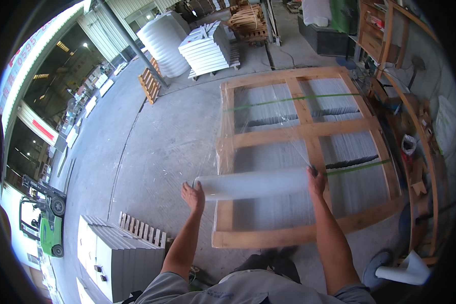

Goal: The person wraps a wooden pallet loaded with white rectangular items using a roll of clear stretch film. They walk around the pallet, pulling and applying the film in multiple overlapping layers to secure the load. The person finishes by tearing off the film and placing the roll aside.

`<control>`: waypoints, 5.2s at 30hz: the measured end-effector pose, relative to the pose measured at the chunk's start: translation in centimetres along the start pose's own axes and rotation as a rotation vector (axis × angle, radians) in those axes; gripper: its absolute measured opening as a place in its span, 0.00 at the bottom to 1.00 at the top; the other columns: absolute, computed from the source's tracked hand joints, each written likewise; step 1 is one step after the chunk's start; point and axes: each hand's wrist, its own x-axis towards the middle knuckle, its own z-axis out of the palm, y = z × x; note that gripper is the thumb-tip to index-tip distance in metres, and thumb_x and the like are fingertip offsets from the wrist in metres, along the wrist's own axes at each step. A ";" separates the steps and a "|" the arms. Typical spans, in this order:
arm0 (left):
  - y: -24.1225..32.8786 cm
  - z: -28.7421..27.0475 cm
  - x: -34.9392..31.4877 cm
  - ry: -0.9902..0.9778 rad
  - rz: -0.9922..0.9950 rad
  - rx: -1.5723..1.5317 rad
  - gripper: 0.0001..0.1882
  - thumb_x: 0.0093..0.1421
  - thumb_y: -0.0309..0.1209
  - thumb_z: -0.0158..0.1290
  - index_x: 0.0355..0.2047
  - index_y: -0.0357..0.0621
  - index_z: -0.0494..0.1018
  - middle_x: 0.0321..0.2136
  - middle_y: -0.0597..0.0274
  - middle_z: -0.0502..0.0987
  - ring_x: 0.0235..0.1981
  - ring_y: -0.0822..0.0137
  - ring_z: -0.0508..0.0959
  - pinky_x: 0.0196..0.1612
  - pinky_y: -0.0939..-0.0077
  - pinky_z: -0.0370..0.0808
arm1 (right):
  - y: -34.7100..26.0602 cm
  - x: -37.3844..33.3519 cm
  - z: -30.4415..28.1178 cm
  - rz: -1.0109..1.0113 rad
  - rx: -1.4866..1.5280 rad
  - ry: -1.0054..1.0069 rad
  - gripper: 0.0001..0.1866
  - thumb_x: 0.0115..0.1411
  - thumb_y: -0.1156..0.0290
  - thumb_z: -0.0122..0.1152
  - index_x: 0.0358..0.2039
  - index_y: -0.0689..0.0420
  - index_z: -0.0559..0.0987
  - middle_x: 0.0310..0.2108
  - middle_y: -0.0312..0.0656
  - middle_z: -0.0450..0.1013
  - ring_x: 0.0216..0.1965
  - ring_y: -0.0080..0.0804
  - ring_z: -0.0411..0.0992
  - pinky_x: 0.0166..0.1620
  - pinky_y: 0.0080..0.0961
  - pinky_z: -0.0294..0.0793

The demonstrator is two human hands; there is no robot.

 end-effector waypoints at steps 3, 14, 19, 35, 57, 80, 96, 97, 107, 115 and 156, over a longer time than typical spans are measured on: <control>-3.6 0.6 1.8 -0.521 -0.241 -0.531 0.30 0.61 0.49 0.49 0.47 0.28 0.71 0.41 0.45 0.75 0.45 0.56 0.73 0.50 0.64 0.67 | 0.7 0.1 0.0 -0.055 0.075 0.013 0.29 0.55 0.48 0.60 0.39 0.66 0.79 0.33 0.50 0.78 0.38 0.42 0.76 0.43 0.33 0.71; -7.5 3.7 2.9 -0.692 -0.307 -0.975 0.31 0.61 0.54 0.49 0.43 0.32 0.74 0.36 0.57 0.76 0.37 0.66 0.73 0.41 0.71 0.69 | 3.3 2.0 -0.2 0.172 0.195 -0.175 0.31 0.53 0.47 0.64 0.44 0.65 0.78 0.38 0.44 0.76 0.40 0.32 0.73 0.43 0.30 0.72; -7.6 0.9 3.1 -0.734 -0.400 -0.815 0.30 0.62 0.51 0.49 0.50 0.34 0.70 0.42 0.54 0.75 0.41 0.66 0.74 0.42 0.70 0.72 | 1.0 -1.0 -3.7 0.144 -0.020 -0.179 0.34 0.49 0.41 0.62 0.31 0.67 0.80 0.28 0.47 0.77 0.32 0.36 0.76 0.33 0.34 0.73; -14.4 -12.7 -11.5 -0.711 -0.406 -0.558 0.31 0.60 0.52 0.49 0.25 0.28 0.75 0.17 0.62 0.70 0.21 0.70 0.66 0.25 0.67 0.64 | 3.2 -21.0 -15.9 0.199 -0.194 -0.159 0.33 0.60 0.44 0.53 0.31 0.70 0.76 0.26 0.55 0.74 0.30 0.45 0.73 0.36 0.39 0.69; -35.5 9.9 -35.8 -1.220 -0.498 -0.655 0.40 0.49 0.45 0.64 0.56 0.32 0.64 0.49 0.43 0.72 0.54 0.55 0.70 0.56 0.63 0.65 | 40.1 -26.6 -11.0 0.505 -0.373 -0.798 0.37 0.47 0.61 0.67 0.57 0.58 0.66 0.50 0.44 0.69 0.50 0.41 0.67 0.52 0.37 0.67; -34.1 24.0 -32.3 -0.872 -0.353 -0.632 0.29 0.53 0.39 0.60 0.51 0.33 0.69 0.46 0.51 0.73 0.47 0.59 0.72 0.51 0.64 0.69 | 30.5 -35.6 6.4 0.398 -0.189 -1.199 0.24 0.55 0.57 0.61 0.44 0.65 0.77 0.44 0.48 0.74 0.45 0.36 0.73 0.49 0.32 0.70; -37.6 19.8 -32.9 -0.938 -0.411 -0.502 0.27 0.54 0.39 0.59 0.49 0.34 0.70 0.43 0.52 0.74 0.44 0.61 0.72 0.47 0.65 0.69 | 24.7 -25.3 2.5 -0.420 -0.832 -1.189 0.24 0.59 0.58 0.58 0.51 0.59 0.70 0.49 0.46 0.69 0.53 0.39 0.66 0.52 0.37 0.67; -37.6 19.7 -32.9 -0.944 -0.413 -0.493 0.27 0.54 0.39 0.59 0.49 0.34 0.70 0.43 0.53 0.74 0.44 0.61 0.73 0.47 0.65 0.69 | 24.8 -24.2 0.9 -0.409 -0.841 -1.154 0.23 0.59 0.59 0.58 0.51 0.58 0.70 0.49 0.45 0.69 0.53 0.39 0.66 0.52 0.37 0.67; -37.5 18.6 -32.0 -0.983 -0.404 -0.421 0.26 0.54 0.39 0.58 0.48 0.34 0.71 0.41 0.53 0.74 0.42 0.62 0.73 0.45 0.65 0.70 | 24.9 -22.9 -3.2 -0.348 -0.852 -1.080 0.18 0.59 0.61 0.56 0.46 0.57 0.73 0.44 0.42 0.72 0.48 0.39 0.68 0.48 0.38 0.68; -37.5 18.7 -31.0 -1.003 -0.382 -0.378 0.25 0.55 0.40 0.58 0.47 0.34 0.71 0.40 0.54 0.75 0.41 0.62 0.73 0.44 0.65 0.70 | 28.0 -20.5 -8.2 -0.279 -0.379 -0.922 0.14 0.57 0.64 0.59 0.39 0.59 0.76 0.39 0.41 0.74 0.42 0.39 0.71 0.45 0.39 0.69; -35.2 7.7 -29.0 -1.185 -0.382 0.009 0.21 0.56 0.41 0.55 0.42 0.35 0.74 0.32 0.56 0.76 0.33 0.66 0.75 0.35 0.65 0.72 | 38.0 -29.9 -13.8 0.758 -0.069 -0.446 0.26 0.62 0.50 0.51 0.41 0.64 0.76 0.32 0.40 0.71 0.34 0.28 0.66 0.40 0.29 0.66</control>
